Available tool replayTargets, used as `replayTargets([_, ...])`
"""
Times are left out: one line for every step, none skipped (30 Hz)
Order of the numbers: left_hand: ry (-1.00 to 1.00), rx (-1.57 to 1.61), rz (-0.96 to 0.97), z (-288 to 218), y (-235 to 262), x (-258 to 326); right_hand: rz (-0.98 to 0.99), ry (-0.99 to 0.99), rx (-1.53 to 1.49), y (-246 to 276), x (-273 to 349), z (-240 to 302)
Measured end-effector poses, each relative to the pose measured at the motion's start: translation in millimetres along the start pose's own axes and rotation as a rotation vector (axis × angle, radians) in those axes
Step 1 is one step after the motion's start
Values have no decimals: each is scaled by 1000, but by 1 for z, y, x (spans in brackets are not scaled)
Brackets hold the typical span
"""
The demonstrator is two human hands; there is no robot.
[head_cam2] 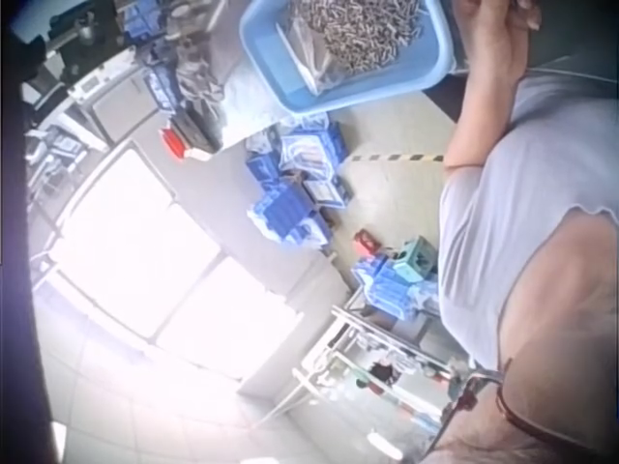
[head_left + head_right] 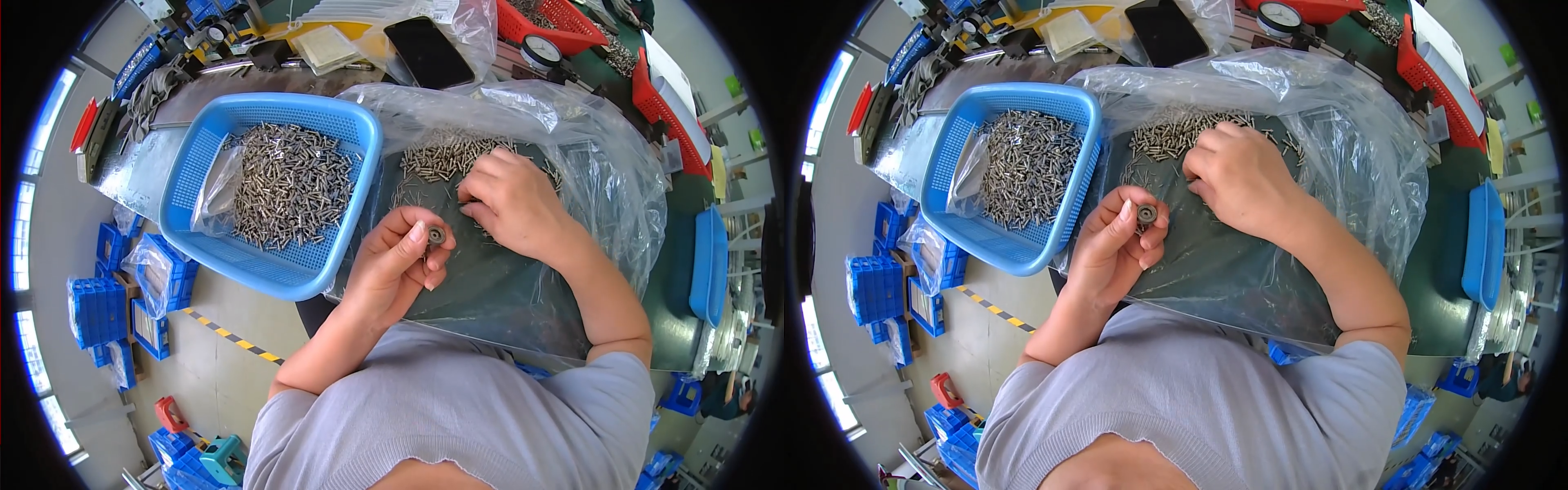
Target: Inspecting and sorting small metal pins into a circular hardware component on an industrial workbench.
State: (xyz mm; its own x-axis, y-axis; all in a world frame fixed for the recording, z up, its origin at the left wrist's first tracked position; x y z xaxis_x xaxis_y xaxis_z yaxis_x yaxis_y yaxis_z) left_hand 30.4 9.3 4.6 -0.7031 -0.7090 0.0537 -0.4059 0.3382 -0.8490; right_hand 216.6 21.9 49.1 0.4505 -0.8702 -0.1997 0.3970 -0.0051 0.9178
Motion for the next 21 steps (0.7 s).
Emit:
replayTargets([-2, 0, 1, 0, 0, 0, 28, 13, -18, -1, 0, 1])
replayTargets([-4, 0, 3, 0, 0, 0, 29, 13, -19, -1, 0, 1])
replayTargets([-4, 0, 1, 0, -1, 1, 46, 15, -37, -1, 1, 1])
replayTargets([-8, -4, 1, 0, -1, 1, 64, 16, -54, -2, 1, 0])
replayTargets([-11, -8, 0, -1, -1, 1, 65, 17, -56, -3, 1, 0])
replayTargets([-10, -8, 0, 0, -1, 1, 55, 29, -53, -4, 1, -2])
replayTargets([-7, -7, 1, 0, -1, 1, 45, 40, -50, -4, 2, -3])
replayTargets([-4, -6, 1, 0, -1, 0, 45, 38, -51, -4, 2, -3])
replayTargets([-3, -5, 0, 0, -1, 0, 50, 39, -67, -4, 2, -4])
replayTargets([-3, -5, -3, 0, -1, 0, 54, 38, -83, -3, 2, -4])
replayTargets([-4, -4, -6, 0, -1, 0, 55, 37, -85, -2, 2, -6])
replayTargets([-3, -3, -9, 0, -1, 1, 45, 36, -98, 0, 1, -8])
replayTargets([-6, -3, -6, 0, -1, 0, 35, 35, -112, 2, 1, -9])
replayTargets([-10, -2, -3, 0, 0, 1, 37, 34, -115, 3, 0, -9])
replayTargets([-8, -1, -2, -1, -1, 1, 33, 28, -111, 6, 0, -9])
replayTargets([-4, -2, -7, 0, -1, 1, 30, 23, -108, 8, 0, -10])
replayTargets([0, -3, -12, 0, -1, 1, 30, 22, -108, 8, 0, -9])
replayTargets([2, -2, -11, 0, -1, 1, 46, 34, -125, 8, 1, -7])
replayTargets([1, -4, -13, 0, -1, 1, 61, 47, -142, 7, 1, -5])
replayTargets([0, -7, -15, 0, -1, 0, 61, 46, -141, 6, 1, -4])
replayTargets([1, -7, -14, 0, -1, 0, 45, 34, -108, 3, 1, -3])
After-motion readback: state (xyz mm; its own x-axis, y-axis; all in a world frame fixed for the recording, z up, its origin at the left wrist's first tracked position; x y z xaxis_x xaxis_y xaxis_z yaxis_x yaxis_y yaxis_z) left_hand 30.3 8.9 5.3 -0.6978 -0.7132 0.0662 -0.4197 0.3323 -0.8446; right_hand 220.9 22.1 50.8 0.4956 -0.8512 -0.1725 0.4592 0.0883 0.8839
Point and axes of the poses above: each hand's wrist, its own x-axis away from the middle knuckle, its own y-axis out of the back of the hand, z = x × y, the point moved 2 cm from there along -x, towards the middle knuckle, and after that the axes turned 5 degrees about z, right-handed, at the moved point
